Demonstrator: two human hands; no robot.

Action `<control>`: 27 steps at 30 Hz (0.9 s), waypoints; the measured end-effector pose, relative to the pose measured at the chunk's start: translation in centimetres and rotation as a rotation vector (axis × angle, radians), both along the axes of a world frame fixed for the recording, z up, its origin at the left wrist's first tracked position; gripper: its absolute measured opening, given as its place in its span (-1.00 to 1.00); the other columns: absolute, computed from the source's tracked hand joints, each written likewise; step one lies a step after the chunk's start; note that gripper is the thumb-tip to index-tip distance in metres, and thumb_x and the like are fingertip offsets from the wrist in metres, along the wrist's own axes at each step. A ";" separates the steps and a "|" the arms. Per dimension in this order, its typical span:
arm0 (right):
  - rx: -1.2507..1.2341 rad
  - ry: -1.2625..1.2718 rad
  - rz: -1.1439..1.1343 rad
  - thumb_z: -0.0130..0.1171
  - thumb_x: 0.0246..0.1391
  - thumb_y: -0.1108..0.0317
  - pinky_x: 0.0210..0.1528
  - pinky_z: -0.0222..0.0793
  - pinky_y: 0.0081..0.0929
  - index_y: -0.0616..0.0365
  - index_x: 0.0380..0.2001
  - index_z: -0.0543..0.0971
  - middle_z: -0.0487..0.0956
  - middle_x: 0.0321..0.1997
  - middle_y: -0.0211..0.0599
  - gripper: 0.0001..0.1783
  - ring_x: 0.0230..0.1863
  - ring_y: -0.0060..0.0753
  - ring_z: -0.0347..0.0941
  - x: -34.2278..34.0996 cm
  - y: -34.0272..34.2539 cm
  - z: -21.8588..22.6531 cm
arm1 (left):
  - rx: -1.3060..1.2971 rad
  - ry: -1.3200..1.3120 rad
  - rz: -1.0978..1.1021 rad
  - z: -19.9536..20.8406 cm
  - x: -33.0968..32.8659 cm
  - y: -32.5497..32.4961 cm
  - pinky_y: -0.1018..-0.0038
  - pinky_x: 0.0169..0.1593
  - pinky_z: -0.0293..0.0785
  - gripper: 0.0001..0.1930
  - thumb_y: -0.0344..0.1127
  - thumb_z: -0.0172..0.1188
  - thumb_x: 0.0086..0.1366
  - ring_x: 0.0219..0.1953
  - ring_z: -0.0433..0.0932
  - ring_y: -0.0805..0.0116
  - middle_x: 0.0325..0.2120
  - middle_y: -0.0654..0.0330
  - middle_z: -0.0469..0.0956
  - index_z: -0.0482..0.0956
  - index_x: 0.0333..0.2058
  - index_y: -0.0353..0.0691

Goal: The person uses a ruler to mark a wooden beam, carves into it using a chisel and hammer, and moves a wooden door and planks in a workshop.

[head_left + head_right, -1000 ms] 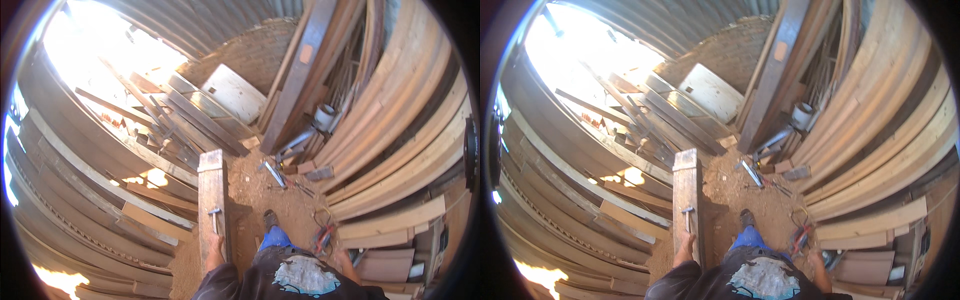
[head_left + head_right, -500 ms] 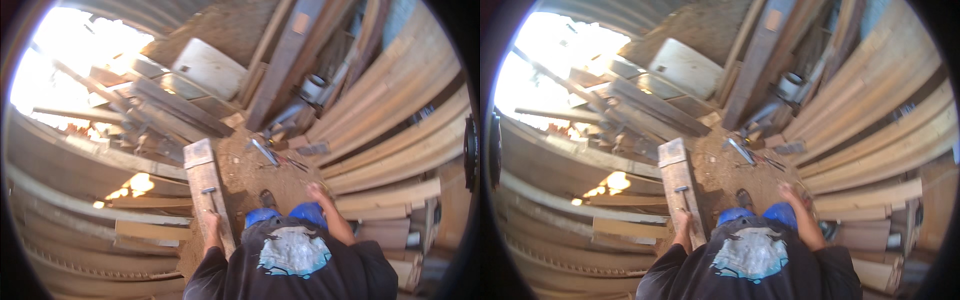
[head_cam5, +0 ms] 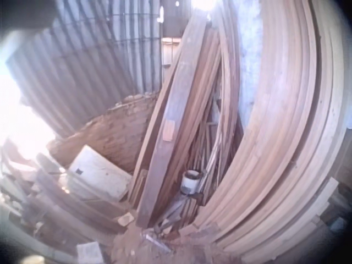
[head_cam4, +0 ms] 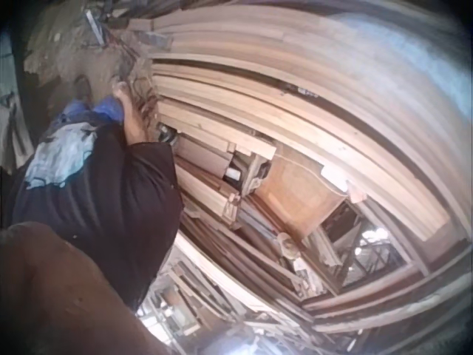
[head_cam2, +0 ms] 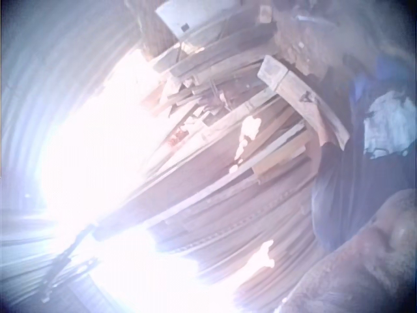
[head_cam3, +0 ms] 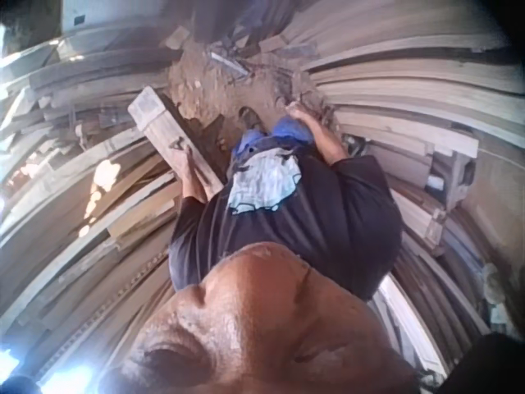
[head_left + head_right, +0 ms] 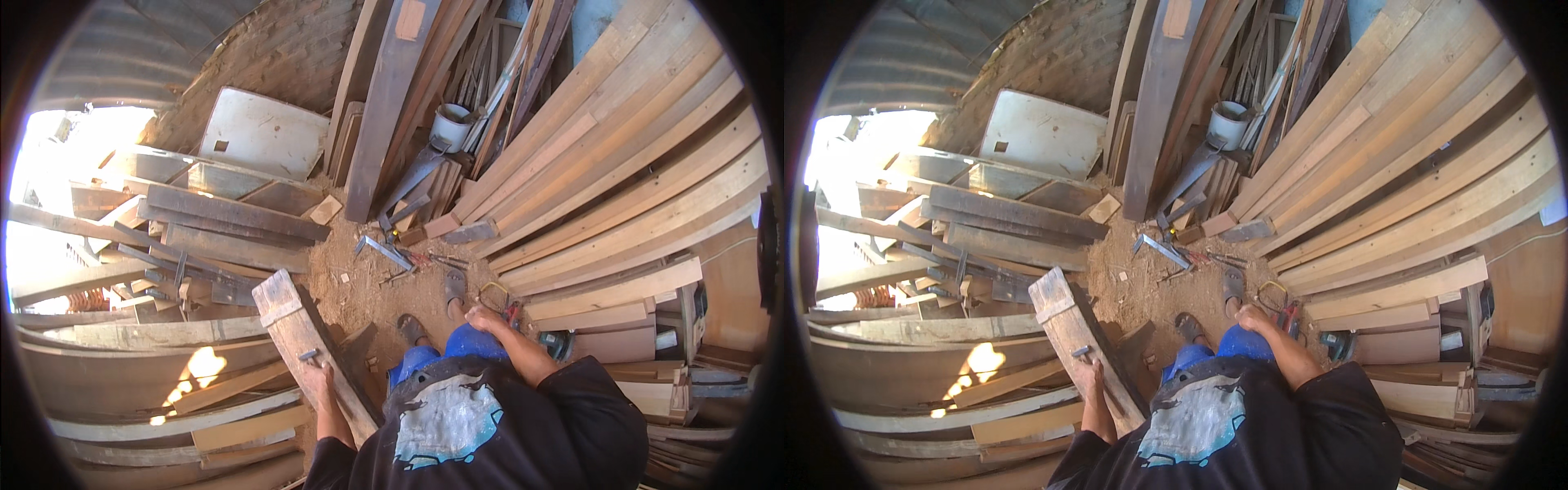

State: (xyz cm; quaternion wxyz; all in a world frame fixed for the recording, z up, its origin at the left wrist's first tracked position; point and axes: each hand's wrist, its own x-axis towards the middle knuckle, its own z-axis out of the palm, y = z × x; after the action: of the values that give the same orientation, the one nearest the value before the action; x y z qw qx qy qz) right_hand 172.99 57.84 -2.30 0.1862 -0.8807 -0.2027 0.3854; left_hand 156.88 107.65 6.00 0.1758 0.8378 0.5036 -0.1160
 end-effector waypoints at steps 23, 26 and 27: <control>-0.014 0.264 -0.073 0.07 0.14 0.12 0.02 0.41 -0.09 0.19 -0.22 0.61 0.57 -0.12 0.15 -0.64 0.02 0.08 0.52 22.6 7.7 -13.7 | 0.475 -0.073 -0.308 -7.8 16.7 4.6 -0.14 0.36 -0.09 -0.23 -0.18 0.33 0.12 0.37 0.04 -0.22 0.32 -0.28 0.06 0.15 0.22 -0.28; -0.005 0.337 -0.151 0.11 0.13 0.13 0.07 0.39 -0.14 0.11 0.05 0.51 0.54 0.00 0.13 -0.54 0.10 0.08 0.48 22.4 11.1 -21.5 | 0.477 -0.091 -0.339 -7.9 18.2 4.7 -0.09 0.37 -0.14 -0.23 -0.21 0.34 0.10 0.39 0.03 -0.15 0.32 -0.25 0.08 0.13 0.21 -0.28; -0.141 0.297 -0.137 0.10 0.13 0.14 0.10 0.37 -0.15 0.08 0.15 0.43 0.53 0.05 0.10 -0.47 0.12 0.08 0.46 22.6 13.1 -23.7 | 0.493 -0.079 -0.355 -7.9 18.3 4.7 -0.08 0.36 -0.14 -0.24 -0.21 0.33 0.12 0.39 0.03 -0.12 0.31 -0.25 0.07 0.12 0.21 -0.31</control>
State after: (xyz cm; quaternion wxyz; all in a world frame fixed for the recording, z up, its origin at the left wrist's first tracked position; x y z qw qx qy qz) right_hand 195.61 70.94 -25.99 0.1777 -0.8366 -0.0850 0.5111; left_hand 175.21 112.32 -1.88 -0.0365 0.9341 0.3550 0.0137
